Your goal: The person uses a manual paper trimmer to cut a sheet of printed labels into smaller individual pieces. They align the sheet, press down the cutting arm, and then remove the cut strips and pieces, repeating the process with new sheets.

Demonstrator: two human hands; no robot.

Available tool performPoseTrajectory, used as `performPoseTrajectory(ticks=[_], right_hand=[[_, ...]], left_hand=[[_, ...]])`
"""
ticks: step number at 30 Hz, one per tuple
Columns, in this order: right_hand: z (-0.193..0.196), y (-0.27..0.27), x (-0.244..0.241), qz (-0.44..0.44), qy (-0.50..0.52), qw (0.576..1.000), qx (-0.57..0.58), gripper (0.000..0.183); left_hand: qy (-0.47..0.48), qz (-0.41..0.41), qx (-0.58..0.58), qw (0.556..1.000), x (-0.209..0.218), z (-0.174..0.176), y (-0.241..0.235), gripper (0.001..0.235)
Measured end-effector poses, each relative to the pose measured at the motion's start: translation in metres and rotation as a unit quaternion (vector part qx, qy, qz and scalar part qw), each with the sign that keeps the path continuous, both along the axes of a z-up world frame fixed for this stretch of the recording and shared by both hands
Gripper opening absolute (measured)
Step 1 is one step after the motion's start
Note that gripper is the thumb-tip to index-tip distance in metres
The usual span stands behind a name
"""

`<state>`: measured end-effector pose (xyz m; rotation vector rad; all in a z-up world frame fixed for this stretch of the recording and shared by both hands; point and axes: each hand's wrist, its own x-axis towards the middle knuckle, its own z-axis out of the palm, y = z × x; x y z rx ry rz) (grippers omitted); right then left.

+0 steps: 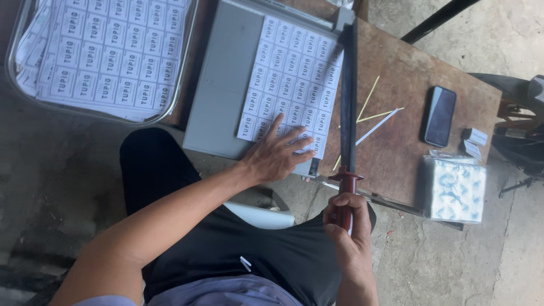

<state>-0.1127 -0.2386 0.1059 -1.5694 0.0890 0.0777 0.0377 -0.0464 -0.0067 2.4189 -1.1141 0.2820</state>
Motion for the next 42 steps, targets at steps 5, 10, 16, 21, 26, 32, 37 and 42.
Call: performPoseTrajectory(ticks=[5, 10, 16, 21, 26, 32, 37, 42], right_hand=[[-0.004, 0.001, -0.001, -0.011, -0.004, 1.0, 0.008, 0.047], [-0.008, 0.0, -0.003, -0.017, -0.007, 1.0, 0.018, 0.048], [-0.007, 0.002, -0.002, -0.011, -0.008, 1.0, 0.016, 0.049], [-0.012, -0.001, -0.004, -0.012, -0.008, 1.0, 0.02, 0.049], [-0.034, -0.008, -0.01, -0.009, -0.006, 0.998, -0.054, 0.044], [-0.083, 0.014, -0.002, 0.057, 0.057, 0.989, -0.127, 0.038], [-0.043, -0.026, -0.014, 0.049, -0.058, 0.992, -0.1, 0.041], [-0.025, -0.043, 0.053, -0.166, -0.086, 0.982, 0.027, 0.053]], left_hand=[[-0.017, 0.013, 0.002, 1.0, 0.0, 0.001, 0.001, 0.038], [0.012, 0.006, -0.004, 1.0, -0.003, 0.004, 0.001, 0.042], [0.004, 0.016, 0.001, 1.0, -0.003, 0.006, 0.001, 0.041], [0.01, 0.013, -0.007, 1.0, -0.004, 0.004, 0.001, 0.04], [0.013, 0.017, -0.007, 1.0, -0.001, 0.0, 0.001, 0.039], [0.026, 0.01, -0.017, 0.999, -0.002, -0.002, -0.002, 0.036], [0.013, 0.008, -0.059, 0.998, -0.003, -0.004, 0.001, 0.04], [0.04, 0.081, -0.105, 0.99, -0.034, 0.012, 0.032, 0.034]])
